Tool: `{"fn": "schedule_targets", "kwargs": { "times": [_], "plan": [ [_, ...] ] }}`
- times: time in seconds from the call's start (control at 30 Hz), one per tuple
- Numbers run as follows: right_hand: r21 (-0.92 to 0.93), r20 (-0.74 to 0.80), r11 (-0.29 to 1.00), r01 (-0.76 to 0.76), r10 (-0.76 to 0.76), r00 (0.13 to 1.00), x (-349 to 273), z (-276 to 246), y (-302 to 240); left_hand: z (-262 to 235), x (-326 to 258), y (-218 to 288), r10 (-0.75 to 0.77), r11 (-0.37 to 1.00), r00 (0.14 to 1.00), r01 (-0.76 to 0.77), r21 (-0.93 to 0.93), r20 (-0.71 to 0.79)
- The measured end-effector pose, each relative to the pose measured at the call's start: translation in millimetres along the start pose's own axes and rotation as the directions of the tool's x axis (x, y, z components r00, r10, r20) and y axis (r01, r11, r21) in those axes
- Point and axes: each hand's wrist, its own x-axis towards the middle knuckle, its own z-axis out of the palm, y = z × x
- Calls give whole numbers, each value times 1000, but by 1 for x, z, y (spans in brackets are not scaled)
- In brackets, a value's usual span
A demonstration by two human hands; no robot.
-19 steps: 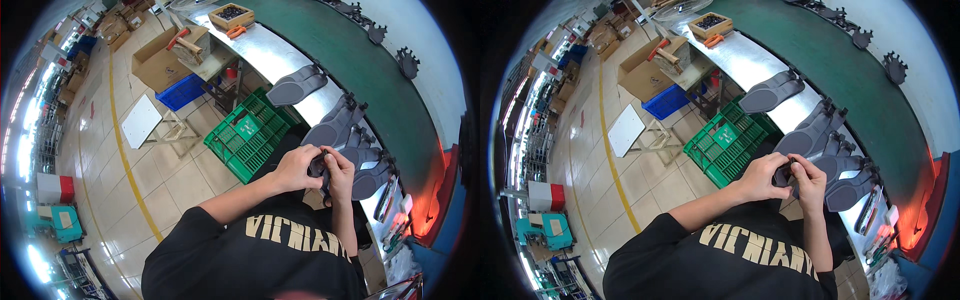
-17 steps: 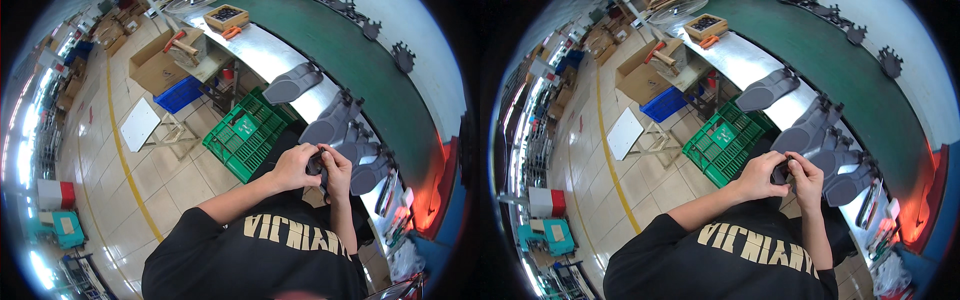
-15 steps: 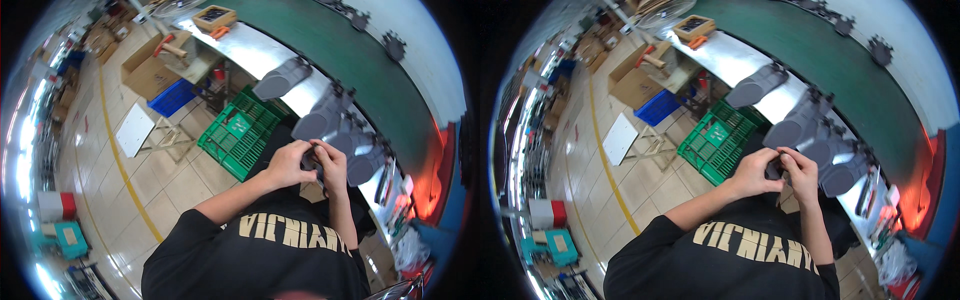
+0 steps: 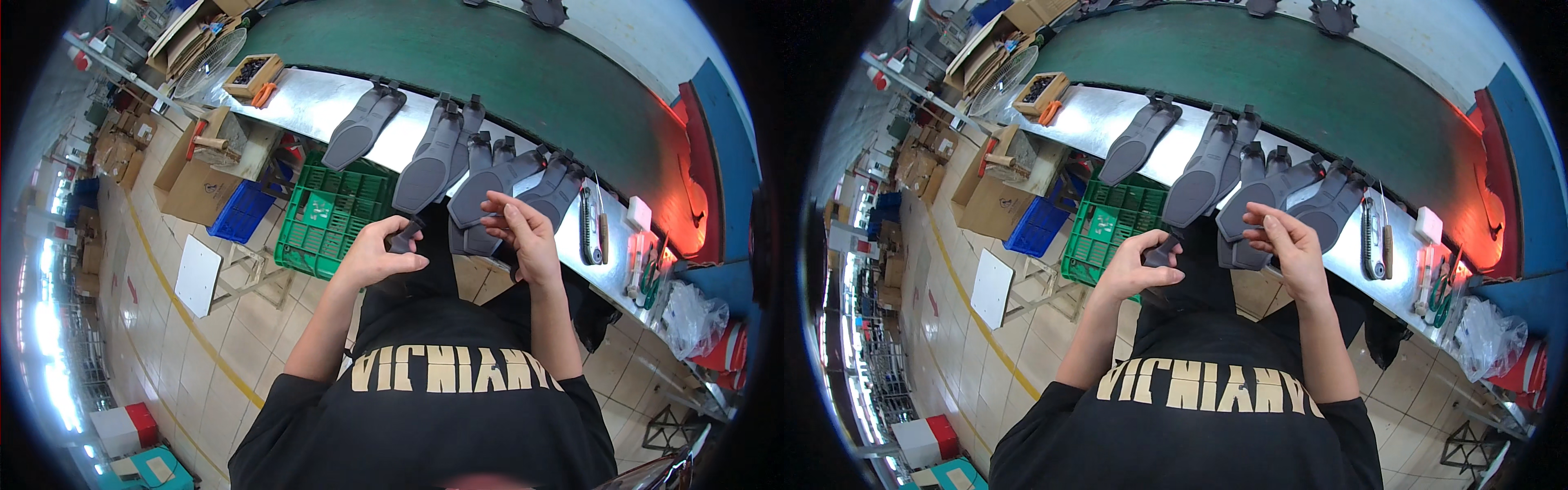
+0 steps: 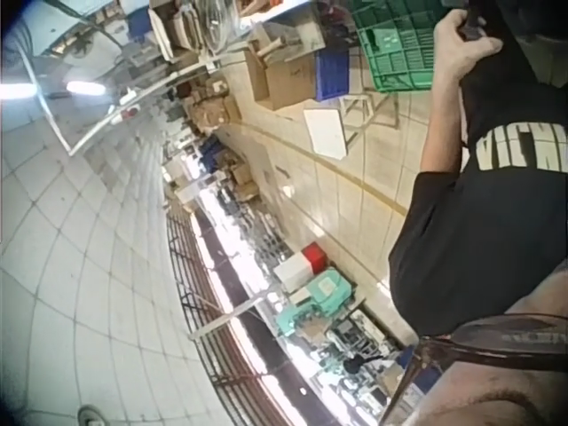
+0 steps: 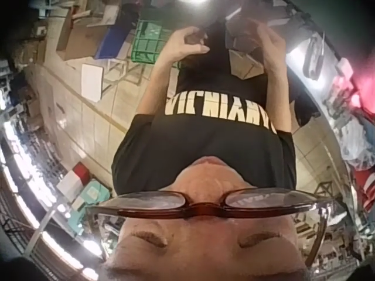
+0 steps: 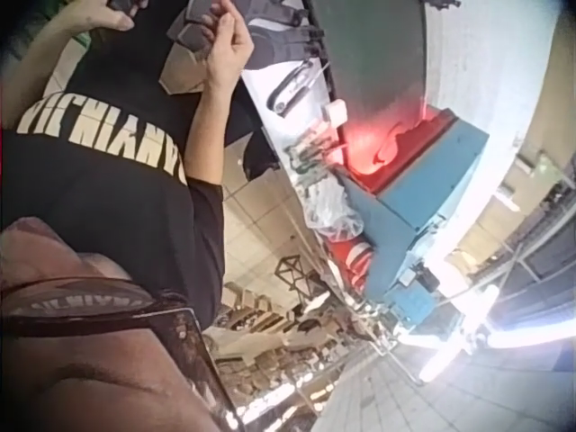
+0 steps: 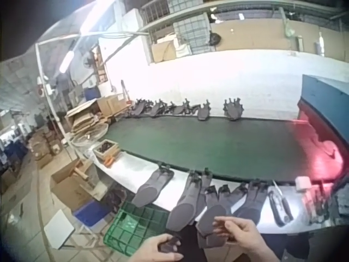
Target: Inspecting and finishing shoe soles and heel components at a factory workbench.
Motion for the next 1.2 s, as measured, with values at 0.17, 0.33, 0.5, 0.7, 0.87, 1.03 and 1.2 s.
{"fn": "schedule_targets", "kwargs": {
  "times": [0.17, 0.33, 0.5, 0.7, 0.87, 1.03, 1.2],
  "plan": [
    [37, -53, 999, 13, -11, 999, -12, -23, -8, 7, 6, -5, -34, 989, 999, 33, 141, 3],
    [34, -71, 999, -2, 4, 997, -12, -36, -6, 5, 29, -9, -34, 989, 998, 25, 147, 59],
    [-114, -111, 993, 11, -23, 994, -6, -34, -12, -20, 57, -18, -37, 957, 994, 64, -281, 103],
    [-155, -193, 988, -21, -9, 981, -20, -27, -19, -37, 75, -17, 47, 822, 978, 79, -564, 205],
    [-188, -190, 982, -25, -11, 982, -19, -5, -22, -42, 77, -9, 42, 836, 979, 76, -544, 201],
    [-291, -140, 957, -19, -23, 990, -4, 15, -31, -38, 85, 1, 71, 876, 971, 50, -481, 230],
    [-397, -76, 915, 68, -106, 991, 22, 9, -40, -26, 109, 21, 79, 916, 965, 28, -401, 249]
  ]
}}
